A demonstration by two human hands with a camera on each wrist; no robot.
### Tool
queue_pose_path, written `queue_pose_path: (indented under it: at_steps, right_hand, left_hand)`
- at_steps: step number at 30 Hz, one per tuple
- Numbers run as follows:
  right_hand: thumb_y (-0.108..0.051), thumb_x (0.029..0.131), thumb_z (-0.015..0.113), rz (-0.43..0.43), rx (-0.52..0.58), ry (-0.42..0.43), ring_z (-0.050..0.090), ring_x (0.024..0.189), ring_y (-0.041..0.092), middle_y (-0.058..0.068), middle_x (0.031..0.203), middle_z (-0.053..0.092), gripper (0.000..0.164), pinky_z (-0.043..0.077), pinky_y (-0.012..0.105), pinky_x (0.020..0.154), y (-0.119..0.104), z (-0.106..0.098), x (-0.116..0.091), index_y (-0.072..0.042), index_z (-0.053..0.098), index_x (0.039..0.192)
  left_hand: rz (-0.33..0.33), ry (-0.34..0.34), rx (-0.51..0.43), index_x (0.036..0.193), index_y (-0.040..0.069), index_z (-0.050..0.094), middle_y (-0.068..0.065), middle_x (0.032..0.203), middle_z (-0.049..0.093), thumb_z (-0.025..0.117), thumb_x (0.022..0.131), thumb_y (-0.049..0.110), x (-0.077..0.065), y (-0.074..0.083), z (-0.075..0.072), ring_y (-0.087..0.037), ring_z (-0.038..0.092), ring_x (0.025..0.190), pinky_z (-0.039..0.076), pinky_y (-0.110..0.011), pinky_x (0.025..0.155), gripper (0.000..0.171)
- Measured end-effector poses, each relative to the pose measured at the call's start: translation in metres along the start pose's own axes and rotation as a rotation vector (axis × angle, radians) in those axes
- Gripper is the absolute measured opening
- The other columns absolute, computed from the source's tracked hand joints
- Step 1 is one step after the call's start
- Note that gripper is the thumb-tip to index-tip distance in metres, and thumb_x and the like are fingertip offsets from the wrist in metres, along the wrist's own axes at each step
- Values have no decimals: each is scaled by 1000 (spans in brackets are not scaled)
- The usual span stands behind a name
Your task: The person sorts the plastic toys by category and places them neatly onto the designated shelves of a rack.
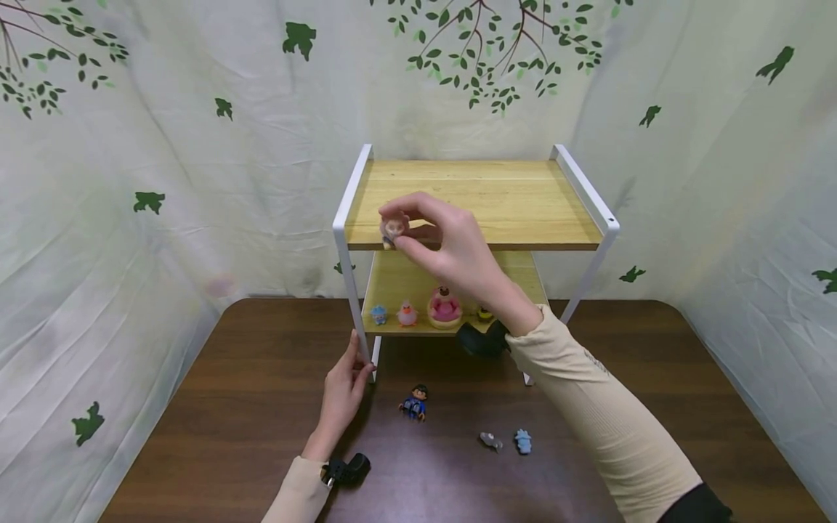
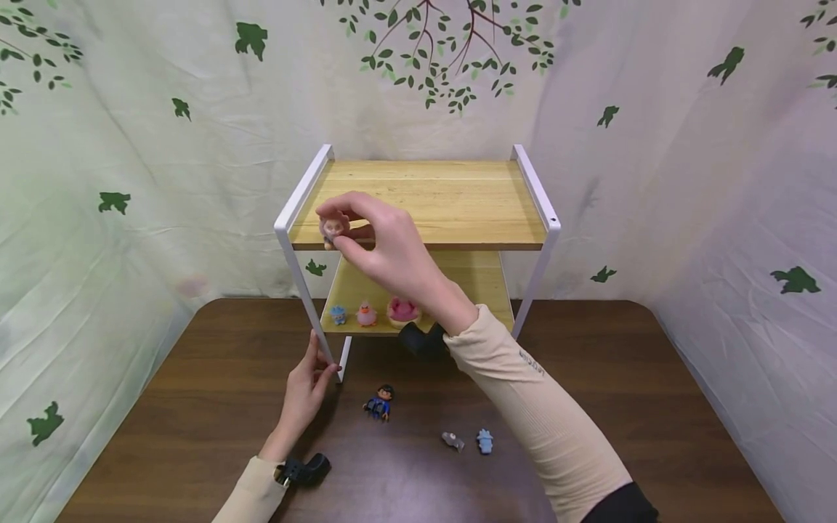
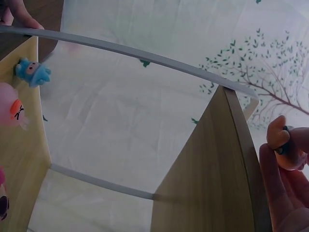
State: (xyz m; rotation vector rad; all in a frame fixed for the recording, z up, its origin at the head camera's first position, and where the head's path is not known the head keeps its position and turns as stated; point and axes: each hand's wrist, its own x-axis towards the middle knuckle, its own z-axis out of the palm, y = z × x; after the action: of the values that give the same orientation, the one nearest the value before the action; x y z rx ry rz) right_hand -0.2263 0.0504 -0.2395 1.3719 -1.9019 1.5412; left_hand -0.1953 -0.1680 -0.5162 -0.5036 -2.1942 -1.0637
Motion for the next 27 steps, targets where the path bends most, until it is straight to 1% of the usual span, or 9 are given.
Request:
queue_pose_path:
  at_steps: [3, 7, 14, 18, 21, 22, 24, 27]
  right_hand:
    - [8, 88, 62, 19, -11, -4, 58, 91, 16, 11, 104, 63, 24, 54, 29, 81, 0, 1, 5, 8, 61, 112]
    - [7, 88, 62, 40, -46, -9, 58, 91, 15, 10, 103, 64, 23, 53, 27, 82, 0, 3, 13, 7, 62, 111]
    - [7, 87, 62, 68, -112, -20, 58, 90, 14, 9, 102, 64, 21, 52, 24, 81, 0, 5, 25, 5, 62, 109]
    - [8, 87, 62, 71, -146, -28, 58, 89, 13, 9, 100, 64, 21, 52, 22, 81, 3, 4, 33, 4, 63, 107]
    - [9, 86, 62, 70, -165, -31, 57, 89, 14, 9, 99, 65, 20, 52, 22, 81, 6, 4, 37, 4, 63, 105]
    - [9, 86, 62, 72, -173, -33, 57, 89, 14, 9, 99, 65, 20, 52, 22, 80, 6, 4, 38, 3, 63, 105]
    - [9, 85, 62, 81, -180, -39, 57, 89, 15, 9, 98, 65, 20, 52, 22, 81, 7, 3, 40, 3, 63, 104]
    - [10, 84, 62, 99, -196, -54, 57, 89, 15, 9, 99, 64, 21, 51, 21, 82, 8, 3, 42, 3, 63, 104]
  left_hand:
    - [10, 7, -7, 152, 13, 19, -12, 78, 59, 68, 80, -12, 1, -1, 0, -23, 63, 69, 57, -41, 62, 91]
    - [19, 13, -14, 154, 20, 16, -12, 78, 59, 68, 80, -13, 1, -2, 1, -23, 63, 69, 57, -41, 62, 95]
    - [14, 10, 4, 154, 21, 16, -11, 78, 58, 68, 81, -12, 1, -1, 1, -22, 62, 68, 57, -40, 61, 95]
    - [15, 4, 10, 154, 19, 17, -10, 77, 57, 68, 81, -11, 1, 0, 1, -22, 62, 67, 57, -40, 61, 94]
    - [9, 0, 4, 152, 12, 20, -10, 77, 57, 68, 81, -11, 1, 0, 1, -22, 62, 67, 57, -41, 62, 89]
    - [8, -2, 2, 152, 12, 20, -11, 77, 57, 68, 81, -11, 1, 0, 1, -22, 62, 67, 57, -41, 62, 88]
    - [0, -6, 0, 150, 8, 22, -11, 78, 57, 68, 81, -11, 1, -1, 1, -22, 62, 68, 57, -41, 62, 85]
    - [-4, -8, 0, 152, 12, 20, -10, 78, 58, 68, 82, -11, 1, -1, 0, -22, 62, 68, 57, -41, 62, 87]
